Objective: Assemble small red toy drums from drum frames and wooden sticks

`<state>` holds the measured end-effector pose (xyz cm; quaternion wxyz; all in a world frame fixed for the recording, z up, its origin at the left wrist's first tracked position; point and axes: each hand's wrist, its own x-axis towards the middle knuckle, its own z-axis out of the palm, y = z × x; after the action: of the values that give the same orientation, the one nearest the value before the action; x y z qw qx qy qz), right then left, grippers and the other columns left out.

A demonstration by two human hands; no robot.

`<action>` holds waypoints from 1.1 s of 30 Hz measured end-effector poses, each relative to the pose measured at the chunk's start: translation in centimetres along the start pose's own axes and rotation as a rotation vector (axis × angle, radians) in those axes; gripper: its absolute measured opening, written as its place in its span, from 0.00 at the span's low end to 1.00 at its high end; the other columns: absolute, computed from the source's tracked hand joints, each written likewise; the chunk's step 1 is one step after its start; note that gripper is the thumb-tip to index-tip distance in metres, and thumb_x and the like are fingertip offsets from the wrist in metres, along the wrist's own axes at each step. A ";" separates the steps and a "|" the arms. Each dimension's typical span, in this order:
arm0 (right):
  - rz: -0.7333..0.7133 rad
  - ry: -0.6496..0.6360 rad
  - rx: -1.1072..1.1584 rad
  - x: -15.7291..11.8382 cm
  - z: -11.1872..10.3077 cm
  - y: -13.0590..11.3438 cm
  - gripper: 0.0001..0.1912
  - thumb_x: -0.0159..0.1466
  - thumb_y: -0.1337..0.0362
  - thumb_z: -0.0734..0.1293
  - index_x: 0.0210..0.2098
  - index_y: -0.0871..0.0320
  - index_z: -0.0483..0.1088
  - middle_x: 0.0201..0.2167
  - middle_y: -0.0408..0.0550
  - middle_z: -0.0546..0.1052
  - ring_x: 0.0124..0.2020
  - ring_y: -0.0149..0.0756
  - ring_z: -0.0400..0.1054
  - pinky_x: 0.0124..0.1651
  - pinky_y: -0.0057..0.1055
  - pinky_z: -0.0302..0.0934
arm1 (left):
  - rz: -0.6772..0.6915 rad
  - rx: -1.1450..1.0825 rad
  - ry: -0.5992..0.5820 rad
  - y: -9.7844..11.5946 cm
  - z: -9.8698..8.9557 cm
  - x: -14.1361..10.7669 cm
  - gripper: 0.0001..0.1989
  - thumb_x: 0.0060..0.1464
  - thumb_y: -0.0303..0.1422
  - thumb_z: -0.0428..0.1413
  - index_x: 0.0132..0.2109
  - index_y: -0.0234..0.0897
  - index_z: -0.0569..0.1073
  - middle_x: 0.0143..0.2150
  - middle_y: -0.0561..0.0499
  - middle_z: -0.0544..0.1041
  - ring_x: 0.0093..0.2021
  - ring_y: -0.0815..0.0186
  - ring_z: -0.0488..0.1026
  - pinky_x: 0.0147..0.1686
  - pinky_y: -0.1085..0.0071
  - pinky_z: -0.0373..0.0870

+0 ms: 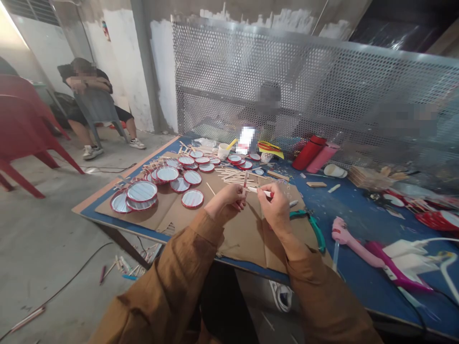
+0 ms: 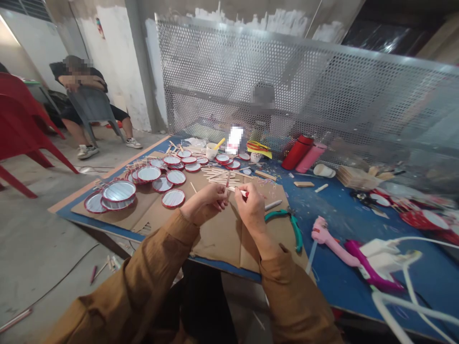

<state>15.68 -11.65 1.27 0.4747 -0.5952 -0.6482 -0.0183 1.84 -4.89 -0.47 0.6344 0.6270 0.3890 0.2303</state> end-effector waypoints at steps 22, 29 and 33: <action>0.075 -0.032 0.028 0.1 -1.5 3.2 0.14 0.61 0.57 0.60 0.36 0.58 0.72 0.31 0.49 0.78 0.31 0.38 0.70 0.36 0.31 0.61 | 0.139 -0.037 0.107 -1.3 0.3 0.9 0.07 0.56 0.31 0.51 0.31 0.34 0.67 0.17 0.57 0.65 0.16 0.74 0.65 0.16 0.79 0.61; 0.446 0.021 -0.275 2.1 -6.2 9.8 0.15 0.57 0.63 0.60 0.39 0.57 0.75 0.32 0.48 0.78 0.33 0.39 0.70 0.34 0.30 0.59 | 0.131 -0.010 0.109 -1.4 0.1 1.3 0.07 0.56 0.32 0.51 0.33 0.32 0.69 0.18 0.58 0.63 0.18 0.74 0.66 0.16 0.81 0.62; 0.558 0.045 -0.447 2.2 -7.5 12.3 0.15 0.55 0.64 0.62 0.40 0.56 0.76 0.36 0.52 0.79 0.36 0.42 0.70 0.36 0.32 0.59 | 0.146 0.023 0.140 -1.7 0.1 1.7 0.07 0.56 0.32 0.52 0.33 0.32 0.70 0.17 0.58 0.63 0.16 0.75 0.65 0.16 0.80 0.62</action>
<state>30.24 -10.85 0.13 0.3338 -0.8377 -0.4302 -0.0424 2.55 -3.79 -2.49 0.5797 0.6435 0.3883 0.3148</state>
